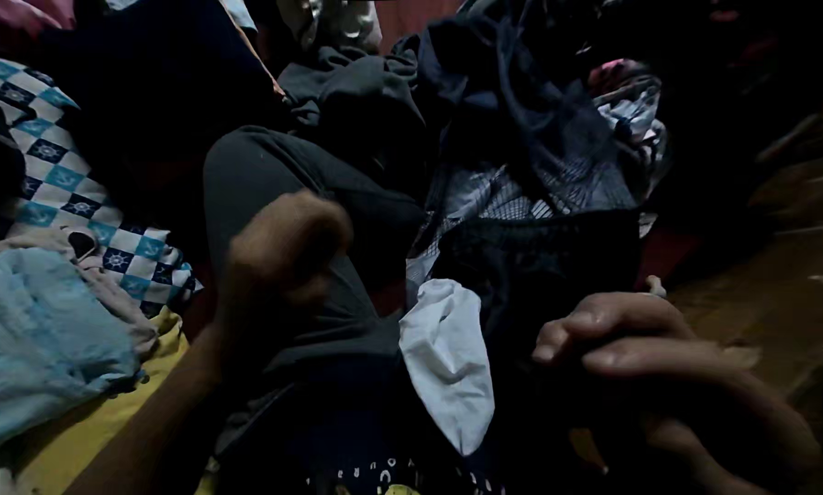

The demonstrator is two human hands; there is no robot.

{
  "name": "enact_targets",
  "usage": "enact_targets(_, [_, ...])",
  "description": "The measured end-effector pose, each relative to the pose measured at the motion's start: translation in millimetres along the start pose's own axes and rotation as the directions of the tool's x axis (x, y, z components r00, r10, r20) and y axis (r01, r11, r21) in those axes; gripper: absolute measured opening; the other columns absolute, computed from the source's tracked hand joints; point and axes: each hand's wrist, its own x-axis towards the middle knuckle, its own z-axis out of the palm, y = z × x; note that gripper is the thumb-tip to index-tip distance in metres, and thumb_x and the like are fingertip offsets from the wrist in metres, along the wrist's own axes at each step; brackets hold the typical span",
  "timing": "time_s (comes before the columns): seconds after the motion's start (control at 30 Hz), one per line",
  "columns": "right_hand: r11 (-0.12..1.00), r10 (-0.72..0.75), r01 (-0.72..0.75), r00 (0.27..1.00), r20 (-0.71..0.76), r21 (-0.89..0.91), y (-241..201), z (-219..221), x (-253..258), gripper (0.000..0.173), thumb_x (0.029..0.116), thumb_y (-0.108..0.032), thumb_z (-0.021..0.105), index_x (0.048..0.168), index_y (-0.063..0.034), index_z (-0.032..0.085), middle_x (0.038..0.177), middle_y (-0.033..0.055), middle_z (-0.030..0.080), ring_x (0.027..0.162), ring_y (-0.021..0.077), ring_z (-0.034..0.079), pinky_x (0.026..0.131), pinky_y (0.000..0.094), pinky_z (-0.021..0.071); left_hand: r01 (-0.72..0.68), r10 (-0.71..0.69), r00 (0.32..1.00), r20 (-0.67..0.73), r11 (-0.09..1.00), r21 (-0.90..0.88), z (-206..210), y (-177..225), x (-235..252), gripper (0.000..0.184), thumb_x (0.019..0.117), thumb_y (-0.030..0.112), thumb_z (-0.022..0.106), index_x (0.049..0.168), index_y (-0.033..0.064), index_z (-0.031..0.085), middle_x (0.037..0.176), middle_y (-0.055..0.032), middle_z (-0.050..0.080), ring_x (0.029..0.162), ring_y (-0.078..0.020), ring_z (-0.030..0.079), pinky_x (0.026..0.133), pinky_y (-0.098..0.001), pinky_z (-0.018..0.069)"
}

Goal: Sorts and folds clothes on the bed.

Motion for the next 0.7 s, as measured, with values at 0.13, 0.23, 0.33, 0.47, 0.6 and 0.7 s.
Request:
enact_targets(0.13, [0.997,-0.004,-0.012,0.980,-0.199,-0.077,21.8,-28.4,6.1,0.019,0.1040,-0.031,0.056,0.115,-0.0294,0.071,0.115,-0.0167,0.067,0.101,-0.0004,0.065,0.088,0.0177,0.0556,0.278,-0.288,0.945,-0.155,0.957,-0.087,-3.6,-54.5,-26.6,0.017,0.0854,0.000,0.045,0.072,0.0082,0.052,0.067,0.0121,0.049,0.063,0.0124,0.044,0.059,-0.0064,0.0367])
enact_targets(0.23, [0.982,0.019,-0.081,0.943,-0.333,-0.173,36.9,-40.2,8.5,0.020,0.1048,-0.028,0.054,0.116,-0.0297,0.071,0.109,-0.0166,0.070,0.096,-0.0014,0.066,0.085,0.0176,0.0560,0.315,-0.339,0.930,-0.140,0.935,-0.165,14.2,-61.9,-33.0,0.015,0.0793,-0.001,0.046,0.067,0.0057,0.050,0.063,0.0093,0.048,0.060,0.0105,0.043,0.058,-0.0071,0.0359])
enact_targets(0.33, [0.860,0.012,-0.199,0.929,-0.370,-0.470,48.1,-52.9,13.6,0.027,0.1072,-0.026,0.048,0.119,-0.0066,0.063,0.111,-0.0042,0.067,0.098,-0.0047,0.062,0.085,0.0150,0.0522,0.411,-0.411,0.911,0.026,0.904,-0.117,45.8,-57.5,-17.2,0.014,0.0811,-0.001,0.045,0.072,-0.0042,0.055,0.064,-0.0014,0.049,0.059,-0.0002,0.043,0.056,-0.0165,0.0374])
enact_targets(0.47, [0.524,0.347,-0.486,0.872,-0.347,-0.699,65.2,-83.5,19.6,0.064,0.1014,-0.043,0.053,0.144,0.0037,0.048,0.141,0.0316,0.050,0.125,0.0472,0.053,0.098,0.0627,0.0460,0.686,-0.557,0.626,0.545,0.726,-0.046,83.9,-47.3,30.2,0.043,0.1079,0.032,0.048,0.131,-0.0035,0.057,0.108,-0.0236,0.067,0.099,-0.0365,0.066,0.088,-0.0576,0.0516])
enact_targets(0.6, [0.450,0.601,-0.716,0.685,-0.412,-0.534,70.1,-90.0,-2.2,0.080,0.0952,-0.046,0.066,0.156,-0.0052,0.034,0.149,0.0288,0.045,0.130,0.0453,0.052,0.101,0.0642,0.0451,0.798,-0.429,0.429,0.795,0.592,-0.111,107.9,-18.5,31.7,0.079,0.1012,0.046,0.059,0.160,0.0058,0.024,0.154,-0.0268,0.040,0.136,-0.0370,0.049,0.110,-0.0525,0.0419])
enact_targets(0.7, [0.460,0.667,-0.776,0.622,-0.410,-0.431,71.1,-80.1,-27.2,0.078,0.0976,-0.040,0.063,0.155,0.0020,0.031,0.144,0.0318,0.048,0.130,0.0427,0.052,0.104,0.0584,0.0445,0.857,-0.453,0.407,0.793,0.490,-0.160,98.9,7.0,25.0,0.084,0.0980,0.035,0.067,0.161,0.0067,0.019,0.150,-0.0260,0.045,0.135,-0.0308,0.051,0.112,-0.0454,0.0418])
